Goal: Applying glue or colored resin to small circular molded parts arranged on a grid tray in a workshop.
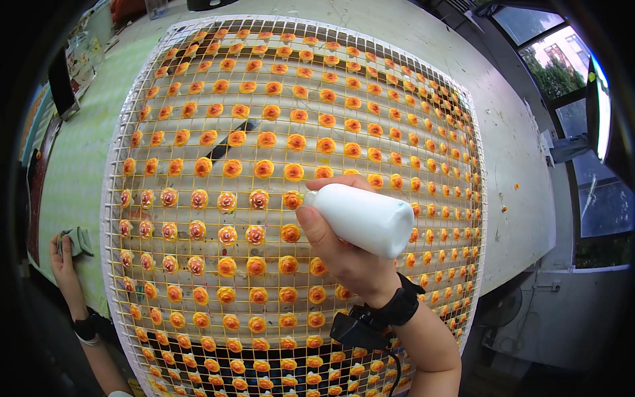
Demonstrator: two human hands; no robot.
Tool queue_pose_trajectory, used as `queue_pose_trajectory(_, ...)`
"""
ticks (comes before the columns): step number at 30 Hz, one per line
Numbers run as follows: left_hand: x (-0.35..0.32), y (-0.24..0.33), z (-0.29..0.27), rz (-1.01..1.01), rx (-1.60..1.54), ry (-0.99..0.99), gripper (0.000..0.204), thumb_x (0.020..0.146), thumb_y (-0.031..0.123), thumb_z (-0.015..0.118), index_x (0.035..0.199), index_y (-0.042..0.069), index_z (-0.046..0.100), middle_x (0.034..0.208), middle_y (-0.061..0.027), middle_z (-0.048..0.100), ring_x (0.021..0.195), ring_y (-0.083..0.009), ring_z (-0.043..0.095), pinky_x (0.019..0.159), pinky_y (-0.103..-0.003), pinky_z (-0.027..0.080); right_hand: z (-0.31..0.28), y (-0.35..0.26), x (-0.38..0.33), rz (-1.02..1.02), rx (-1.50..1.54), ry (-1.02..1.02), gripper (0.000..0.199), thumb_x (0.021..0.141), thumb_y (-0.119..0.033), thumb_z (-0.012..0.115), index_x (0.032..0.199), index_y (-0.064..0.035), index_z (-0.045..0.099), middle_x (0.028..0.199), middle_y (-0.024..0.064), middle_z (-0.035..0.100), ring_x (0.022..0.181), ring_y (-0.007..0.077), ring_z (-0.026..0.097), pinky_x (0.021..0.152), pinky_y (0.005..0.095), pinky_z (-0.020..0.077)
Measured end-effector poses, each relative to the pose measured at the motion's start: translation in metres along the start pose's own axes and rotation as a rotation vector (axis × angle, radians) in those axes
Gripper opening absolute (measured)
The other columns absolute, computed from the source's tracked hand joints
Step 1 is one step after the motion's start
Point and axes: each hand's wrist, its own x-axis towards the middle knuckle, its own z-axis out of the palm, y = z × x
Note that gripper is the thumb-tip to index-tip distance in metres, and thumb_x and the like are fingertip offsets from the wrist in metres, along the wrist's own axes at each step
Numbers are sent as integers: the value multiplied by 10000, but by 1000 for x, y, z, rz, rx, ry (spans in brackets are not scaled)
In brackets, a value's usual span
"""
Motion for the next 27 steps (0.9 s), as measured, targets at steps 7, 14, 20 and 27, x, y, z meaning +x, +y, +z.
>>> queue_pose_trajectory(7,0,1,1,10,6,-2,160,837,160,469,931,31,467,844,12,491,780,-44,443,709,-170,343,-3,-2,0,-12,-88,-22,221,757,-156,568,899,2,505,721,30,494,600,62,494,644,268,453)
queue_pose_trajectory(14,0,-1,1,16,7,32,166,837,163,468,936,30,468,849,7,490,783,-49,445,719,-172,342,-4,-2,0,-42,-152,-50,262,786,-180,518,937,26,462,628,16,444,532,38,454,724,348,490)
queue_pose_trajectory(20,-1,1,1,6,22,24,167,836,162,469,939,29,465,855,6,491,790,-51,447,721,-174,347,-2,-3,-1,-37,-52,100,65,699,-64,610,733,-22,574,747,62,535,607,109,500,522,222,403)
queue_pose_trajectory(27,0,-1,0,-3,-14,5,160,837,162,468,933,34,465,846,12,489,787,-44,446,714,-172,349,-6,-2,0,22,-144,-23,244,784,-166,509,930,23,460,563,2,428,497,32,420,741,368,480)
